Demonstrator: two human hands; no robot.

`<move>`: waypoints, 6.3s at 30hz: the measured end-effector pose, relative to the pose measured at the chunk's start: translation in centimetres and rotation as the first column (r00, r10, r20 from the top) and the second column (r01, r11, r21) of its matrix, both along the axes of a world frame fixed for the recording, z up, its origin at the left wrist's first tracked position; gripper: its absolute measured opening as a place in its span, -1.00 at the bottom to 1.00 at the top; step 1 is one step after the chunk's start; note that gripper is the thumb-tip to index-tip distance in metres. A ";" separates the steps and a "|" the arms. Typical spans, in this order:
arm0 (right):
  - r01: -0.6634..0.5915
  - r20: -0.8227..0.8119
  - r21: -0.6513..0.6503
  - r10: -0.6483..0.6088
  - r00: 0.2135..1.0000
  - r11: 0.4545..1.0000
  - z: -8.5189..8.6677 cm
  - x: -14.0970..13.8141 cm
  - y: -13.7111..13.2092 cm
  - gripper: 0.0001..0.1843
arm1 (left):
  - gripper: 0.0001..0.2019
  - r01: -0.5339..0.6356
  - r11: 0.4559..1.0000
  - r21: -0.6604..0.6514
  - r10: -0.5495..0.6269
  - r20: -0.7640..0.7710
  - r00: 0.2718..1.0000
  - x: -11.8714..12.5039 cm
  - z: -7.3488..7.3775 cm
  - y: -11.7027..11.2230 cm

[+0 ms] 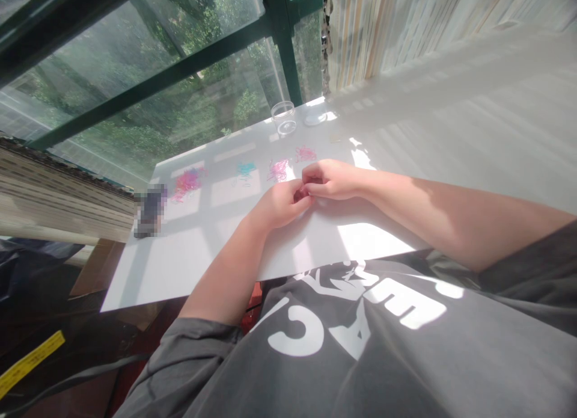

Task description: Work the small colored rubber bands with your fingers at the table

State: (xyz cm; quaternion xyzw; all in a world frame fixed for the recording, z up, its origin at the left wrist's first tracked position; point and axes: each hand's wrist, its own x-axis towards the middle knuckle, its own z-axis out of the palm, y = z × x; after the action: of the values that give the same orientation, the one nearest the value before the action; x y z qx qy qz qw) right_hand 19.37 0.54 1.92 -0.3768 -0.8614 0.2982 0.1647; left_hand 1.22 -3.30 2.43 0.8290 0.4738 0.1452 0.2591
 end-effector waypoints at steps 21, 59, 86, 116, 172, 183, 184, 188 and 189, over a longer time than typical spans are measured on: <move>-0.014 -0.006 0.005 0.014 1.000 1.000 0.2 0.0 -0.1 -0.86 | -0.79 -0.006 1.000 0.004 0.006 0.001 1.000 -0.1 -0.1 0.1; -0.003 -0.010 -0.005 0.003 1.000 1.000 0.0 0.0 -0.1 -0.86 | -0.79 -0.006 1.000 0.003 0.006 -0.009 1.000 0.0 -0.1 0.0; 0.000 -0.014 -0.027 -0.001 1.000 1.000 0.0 0.0 0.0 -0.86 | -0.79 -0.005 1.000 -0.003 0.005 -0.011 1.000 0.0 0.0 0.1; 0.001 -0.028 -0.039 -0.002 1.000 0.999 0.1 0.0 0.0 -0.88 | -0.78 0.003 1.000 0.006 -0.003 -0.012 1.000 -0.1 -0.2 0.2; -0.004 -0.030 -0.027 0.004 1.000 1.000 0.1 -0.1 -0.2 -0.89 | -0.78 -0.013 1.000 -0.004 0.013 -0.016 1.000 0.0 -0.1 0.1; -0.009 -0.042 -0.010 0.008 0.999 1.000 0.1 -0.1 -0.3 -0.88 | -0.78 -0.007 1.000 0.002 0.007 -0.005 1.000 0.0 -0.1 0.0; -0.008 -0.042 -0.008 0.008 0.999 1.000 0.1 -0.1 -0.3 -0.88 | -0.78 -0.009 1.000 0.000 0.009 -0.002 1.000 0.0 -0.1 0.0; -0.009 -0.042 -0.010 0.008 0.999 1.000 -0.1 -0.1 -0.1 -0.86 | -0.78 -0.008 1.000 -0.004 0.008 -0.001 1.000 0.0 -0.2 0.0; -0.009 -0.044 -0.013 0.009 0.999 1.000 -0.1 -0.1 -0.1 -0.85 | -0.78 -0.006 1.000 -0.004 0.006 -0.003 1.000 0.0 -0.2 0.0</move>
State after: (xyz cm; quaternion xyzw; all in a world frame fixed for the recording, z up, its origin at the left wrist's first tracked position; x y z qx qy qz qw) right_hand 19.32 0.42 1.79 -0.3674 -0.8573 0.3126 0.1799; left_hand 1.20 -3.27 2.25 0.8272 0.4770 0.1439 0.2597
